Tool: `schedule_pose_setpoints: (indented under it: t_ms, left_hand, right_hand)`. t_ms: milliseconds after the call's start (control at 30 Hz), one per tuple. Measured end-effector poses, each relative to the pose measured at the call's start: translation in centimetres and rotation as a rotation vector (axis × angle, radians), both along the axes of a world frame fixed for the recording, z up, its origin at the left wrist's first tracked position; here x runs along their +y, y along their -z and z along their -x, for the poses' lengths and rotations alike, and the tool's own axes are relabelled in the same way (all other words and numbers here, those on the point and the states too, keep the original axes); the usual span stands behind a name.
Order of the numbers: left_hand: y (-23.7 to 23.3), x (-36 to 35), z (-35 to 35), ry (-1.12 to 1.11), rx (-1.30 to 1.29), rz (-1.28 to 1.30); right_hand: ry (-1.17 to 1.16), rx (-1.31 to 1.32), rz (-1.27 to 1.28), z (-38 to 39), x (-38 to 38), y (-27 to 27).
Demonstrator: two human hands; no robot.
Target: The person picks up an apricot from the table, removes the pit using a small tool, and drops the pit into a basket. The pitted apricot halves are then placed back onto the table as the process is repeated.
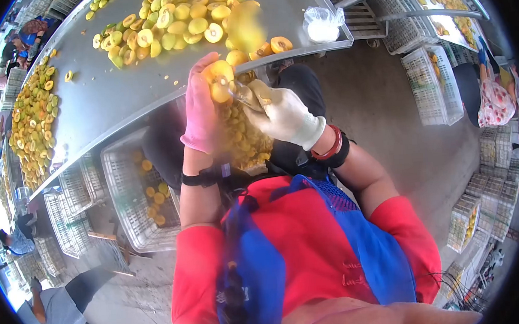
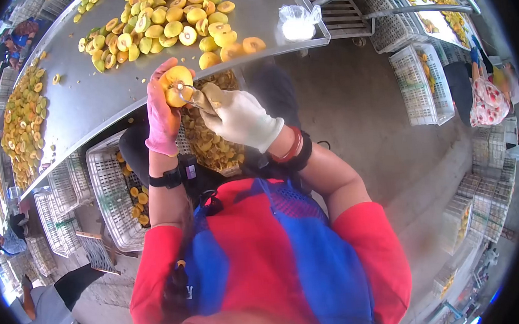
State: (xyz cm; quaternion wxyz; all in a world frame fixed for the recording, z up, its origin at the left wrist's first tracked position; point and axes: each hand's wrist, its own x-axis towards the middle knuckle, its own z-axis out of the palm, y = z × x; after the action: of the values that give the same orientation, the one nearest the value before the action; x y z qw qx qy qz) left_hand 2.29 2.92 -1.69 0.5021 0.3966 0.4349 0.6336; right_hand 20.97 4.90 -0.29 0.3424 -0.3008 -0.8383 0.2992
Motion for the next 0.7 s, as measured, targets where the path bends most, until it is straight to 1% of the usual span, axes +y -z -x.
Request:
schedule_pose_setpoints:
  t_ms: [67,167,267,367,467,567,667,700]
  left_hand:
    - [0.3,-0.2,0.1,0.004,0.123,-0.019]
    - [1.3,-0.2,0.1,0.002,0.188,-0.088]
    - [0.8,-0.4,0.0,-0.015,0.318,-0.171]
    - [0.9,-0.3,0.0,-0.007,0.397,-0.111]
    - [0.2,-0.4,0.1,0.103,0.362,0.041]
    - [0.4,0.2,0.3,0.168,0.411,0.116]
    - [1.0,0.5,-0.2,0.170,0.319,0.288]
    - [1.5,0.7,-0.4,0.120,0.255,0.257]
  right_hand:
    - [0.015,-0.041,-0.028,0.2,0.3,-0.6]
    - [0.000,-0.117,-0.035,0.4,0.7,0.3]
    - [-0.006,-0.159,0.003,0.2,0.7,1.3]
    - [-0.024,-0.250,0.012,-0.4,1.0,2.5]
    - [-0.028,-0.310,0.007,-0.6,0.6,3.2]
    - [-0.027,-0.310,0.076,-0.5,0.0,3.8]
    - [-0.027,-0.252,0.135,-0.4,0.1,5.1]
    - [-0.012,-0.189,0.138,-0.3,0.1,5.5]
